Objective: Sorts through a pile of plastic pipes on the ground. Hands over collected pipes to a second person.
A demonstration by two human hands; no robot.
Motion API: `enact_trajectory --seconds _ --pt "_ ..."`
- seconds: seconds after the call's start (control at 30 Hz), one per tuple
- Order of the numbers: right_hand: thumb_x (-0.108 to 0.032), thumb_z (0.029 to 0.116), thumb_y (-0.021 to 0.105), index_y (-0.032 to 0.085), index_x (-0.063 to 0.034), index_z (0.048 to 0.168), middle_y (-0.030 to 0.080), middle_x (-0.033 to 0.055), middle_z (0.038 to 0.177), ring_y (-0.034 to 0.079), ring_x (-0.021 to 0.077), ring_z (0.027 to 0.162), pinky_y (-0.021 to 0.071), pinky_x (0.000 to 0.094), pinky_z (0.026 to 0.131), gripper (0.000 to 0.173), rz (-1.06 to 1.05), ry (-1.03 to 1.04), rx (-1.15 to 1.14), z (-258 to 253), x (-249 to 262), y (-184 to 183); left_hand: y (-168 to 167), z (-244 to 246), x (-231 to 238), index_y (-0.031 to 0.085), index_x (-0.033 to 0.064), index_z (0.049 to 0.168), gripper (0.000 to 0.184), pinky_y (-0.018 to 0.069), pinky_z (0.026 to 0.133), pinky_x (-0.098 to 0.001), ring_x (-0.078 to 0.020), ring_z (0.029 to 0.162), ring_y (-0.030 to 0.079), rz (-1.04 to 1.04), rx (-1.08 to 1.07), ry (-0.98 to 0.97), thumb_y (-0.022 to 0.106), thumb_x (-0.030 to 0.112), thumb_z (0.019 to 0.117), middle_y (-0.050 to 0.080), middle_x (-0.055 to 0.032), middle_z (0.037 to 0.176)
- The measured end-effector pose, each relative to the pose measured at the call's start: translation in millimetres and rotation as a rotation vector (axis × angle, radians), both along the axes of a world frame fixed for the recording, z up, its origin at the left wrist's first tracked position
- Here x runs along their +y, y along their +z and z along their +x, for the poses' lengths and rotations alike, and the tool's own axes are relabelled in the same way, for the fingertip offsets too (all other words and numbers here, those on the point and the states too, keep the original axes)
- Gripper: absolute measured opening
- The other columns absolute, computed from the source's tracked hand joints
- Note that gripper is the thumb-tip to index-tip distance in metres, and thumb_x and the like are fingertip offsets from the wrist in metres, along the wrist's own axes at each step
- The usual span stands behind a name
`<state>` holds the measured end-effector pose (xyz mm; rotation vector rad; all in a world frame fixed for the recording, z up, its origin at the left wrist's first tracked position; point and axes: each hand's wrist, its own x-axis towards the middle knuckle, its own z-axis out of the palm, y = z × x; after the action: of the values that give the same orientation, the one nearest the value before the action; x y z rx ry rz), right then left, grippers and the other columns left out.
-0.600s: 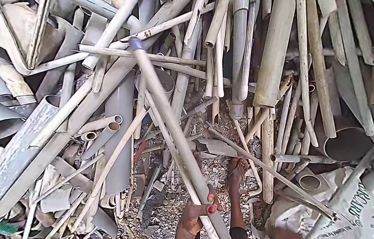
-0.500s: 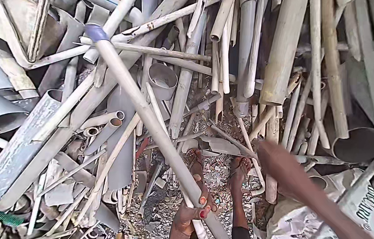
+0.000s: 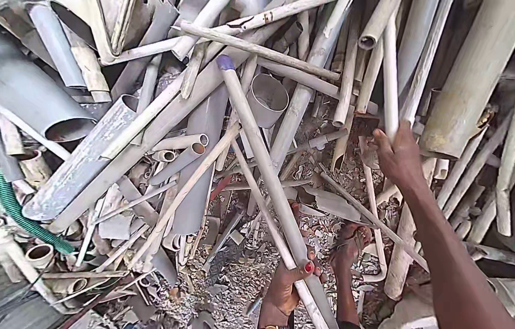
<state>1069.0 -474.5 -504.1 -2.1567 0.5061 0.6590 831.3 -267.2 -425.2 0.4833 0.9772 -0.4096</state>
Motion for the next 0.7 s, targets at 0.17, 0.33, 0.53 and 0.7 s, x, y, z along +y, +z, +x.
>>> enact_trajectory --seconds 0.17,0.33,0.53,0.7 --pt "-0.027 0.1088 0.046 0.038 0.0099 0.142 0.059 0.0231 0.081 0.061 0.0364 0.068 0.0500 0.0560 0.065 0.050 -0.032 0.079 0.008 -87 -10 23 2 4 -5 0.053 0.0083 0.128 0.071 0.0639 0.070 -0.0410 -0.0207 0.072 0.072 0.079 0.112 -0.027 0.092 0.016 0.0693 0.071 -0.0066 0.089" --pt "-0.014 0.1051 0.054 0.042 0.0132 0.141 0.063 0.0381 0.108 0.065 0.0555 0.101 0.0495 0.0677 0.088 0.047 -0.135 0.170 0.407 -198 -22 15 -7 6 -24 0.044 0.0002 0.139 0.049 0.0606 0.084 -0.0362 -0.0211 0.092 0.071 0.287 0.289 -0.290 0.064 0.004 0.0935 0.070 -0.0127 0.106" --pt "-0.045 0.0944 0.063 0.050 0.0051 0.145 0.057 0.0284 0.140 0.056 0.0430 0.129 0.0461 0.0595 0.106 0.072 0.250 0.038 0.270 -235 8 32 -20 -14 -24 0.035 0.0080 0.153 0.062 0.0594 0.076 -0.0366 -0.0210 0.096 0.071 0.241 0.473 -0.718 0.064 0.007 0.0979 0.068 -0.0141 0.124" --pt "-0.044 0.0972 0.065 0.045 0.0042 0.148 0.062 0.0279 0.130 0.062 0.0417 0.118 0.0479 0.0593 0.100 0.073 0.310 0.201 0.371 -165 78 -26 -19 -17 -28 0.047 0.0081 0.144 0.044 0.0600 0.077 -0.0377 -0.0210 0.096 0.071 0.049 0.424 -0.728 0.058 0.010 0.1009 0.071 -0.0105 0.116"
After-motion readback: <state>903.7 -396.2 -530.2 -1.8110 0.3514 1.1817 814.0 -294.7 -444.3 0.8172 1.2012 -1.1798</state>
